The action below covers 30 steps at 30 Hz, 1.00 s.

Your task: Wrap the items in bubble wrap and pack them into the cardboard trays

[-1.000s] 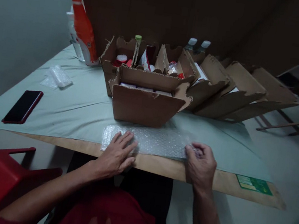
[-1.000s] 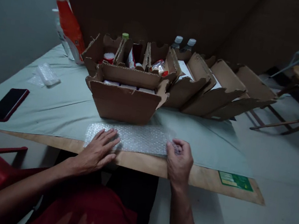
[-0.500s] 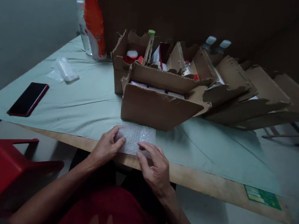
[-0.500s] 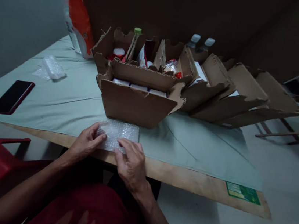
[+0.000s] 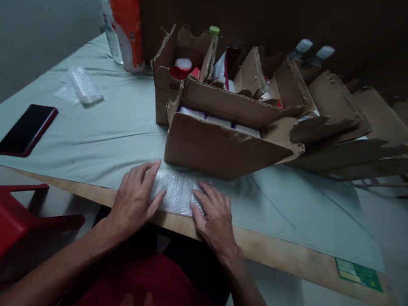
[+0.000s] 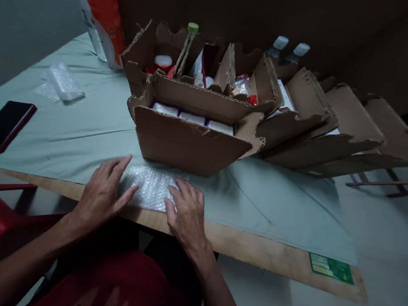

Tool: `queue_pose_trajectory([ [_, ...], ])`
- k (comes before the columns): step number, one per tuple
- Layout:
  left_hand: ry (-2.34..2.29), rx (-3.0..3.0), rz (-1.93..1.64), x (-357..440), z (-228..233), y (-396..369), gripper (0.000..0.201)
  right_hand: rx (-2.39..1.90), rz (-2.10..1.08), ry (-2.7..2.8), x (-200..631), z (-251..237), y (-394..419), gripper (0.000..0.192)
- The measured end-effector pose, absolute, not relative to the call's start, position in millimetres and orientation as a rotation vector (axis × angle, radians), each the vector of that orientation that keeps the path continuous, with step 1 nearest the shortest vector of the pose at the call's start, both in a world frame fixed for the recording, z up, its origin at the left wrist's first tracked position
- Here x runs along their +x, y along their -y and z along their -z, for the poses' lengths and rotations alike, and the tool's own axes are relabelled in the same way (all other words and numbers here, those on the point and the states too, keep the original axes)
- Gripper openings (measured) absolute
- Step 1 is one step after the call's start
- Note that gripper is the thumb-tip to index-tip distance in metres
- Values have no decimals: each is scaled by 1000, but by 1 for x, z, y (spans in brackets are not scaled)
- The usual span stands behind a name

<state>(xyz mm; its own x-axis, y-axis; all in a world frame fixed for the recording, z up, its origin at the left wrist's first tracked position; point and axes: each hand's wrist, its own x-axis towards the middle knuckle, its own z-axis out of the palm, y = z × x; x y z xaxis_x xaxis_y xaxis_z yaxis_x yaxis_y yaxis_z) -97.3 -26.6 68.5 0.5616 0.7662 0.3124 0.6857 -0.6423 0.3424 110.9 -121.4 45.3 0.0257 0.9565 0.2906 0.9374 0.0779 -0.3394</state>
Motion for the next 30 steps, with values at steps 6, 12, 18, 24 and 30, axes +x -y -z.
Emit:
queue_pose_trajectory([
  [6,-736,2878,-435,-75,-47,31,66,-1791,-93,2164,96,-39,102,49],
  [12,-827,2971,-322,-82,-19,27,78,-1863,-63,2235,106,-17,109,65],
  [18,-813,2972,-266,-83,-24,26,76,-1975,-10,2162,135,-18,125,62],
  [24,-804,2961,-279,-86,-21,26,73,-2156,112,1755,152,-21,136,47],
  [30,-808,2854,-380,-90,-19,27,61,-2094,42,1543,121,-21,121,27],
])
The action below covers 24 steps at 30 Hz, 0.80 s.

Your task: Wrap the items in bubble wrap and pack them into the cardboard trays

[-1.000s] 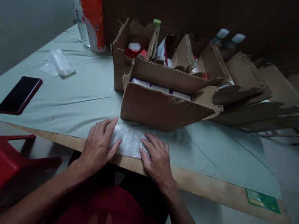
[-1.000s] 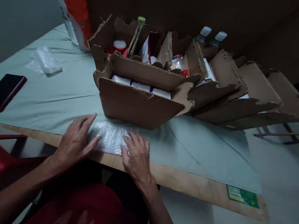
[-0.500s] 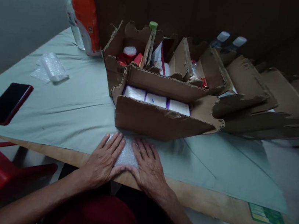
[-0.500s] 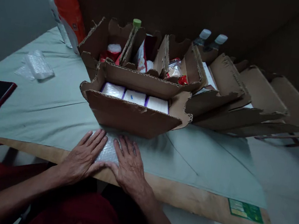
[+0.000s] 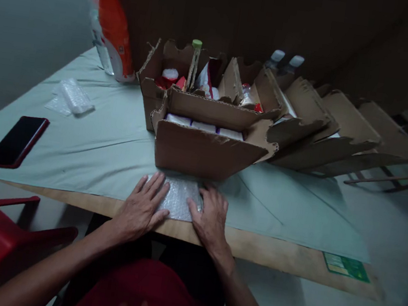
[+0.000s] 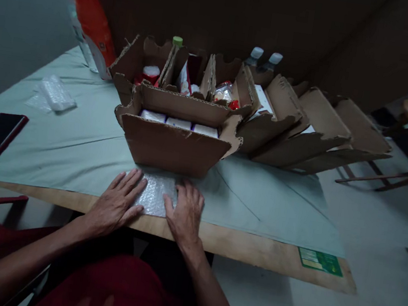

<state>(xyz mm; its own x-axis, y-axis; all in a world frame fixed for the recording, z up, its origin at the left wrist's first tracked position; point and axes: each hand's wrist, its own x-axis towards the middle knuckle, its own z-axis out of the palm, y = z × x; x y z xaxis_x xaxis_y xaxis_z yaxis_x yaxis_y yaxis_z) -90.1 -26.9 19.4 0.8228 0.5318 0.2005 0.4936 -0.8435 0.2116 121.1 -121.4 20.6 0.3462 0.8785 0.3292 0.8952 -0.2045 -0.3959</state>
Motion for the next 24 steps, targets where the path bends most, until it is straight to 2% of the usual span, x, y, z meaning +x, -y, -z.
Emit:
queue_pose_trajectory([
  [4,-953,2516,-694,-99,-16,28,59,-1861,-245,1269,107,-24,119,13],
  [7,-1110,2040,-892,-105,-16,30,77,-1651,-436,1125,100,-39,126,16],
  [10,-1082,1562,-938,-105,-23,31,99,-1496,-458,1047,92,-59,135,18],
  [13,-969,1205,-837,-103,-35,31,104,-1424,-464,975,88,-75,141,23],
  [17,-924,1048,-623,-105,-50,32,62,-1444,-489,900,95,-78,143,39],
  [20,-984,1246,-655,-108,-58,33,36,-1493,-538,930,106,-74,145,57],
  [24,-923,1739,-830,-111,-79,28,15,-1591,-468,1089,123,-79,147,56],
])
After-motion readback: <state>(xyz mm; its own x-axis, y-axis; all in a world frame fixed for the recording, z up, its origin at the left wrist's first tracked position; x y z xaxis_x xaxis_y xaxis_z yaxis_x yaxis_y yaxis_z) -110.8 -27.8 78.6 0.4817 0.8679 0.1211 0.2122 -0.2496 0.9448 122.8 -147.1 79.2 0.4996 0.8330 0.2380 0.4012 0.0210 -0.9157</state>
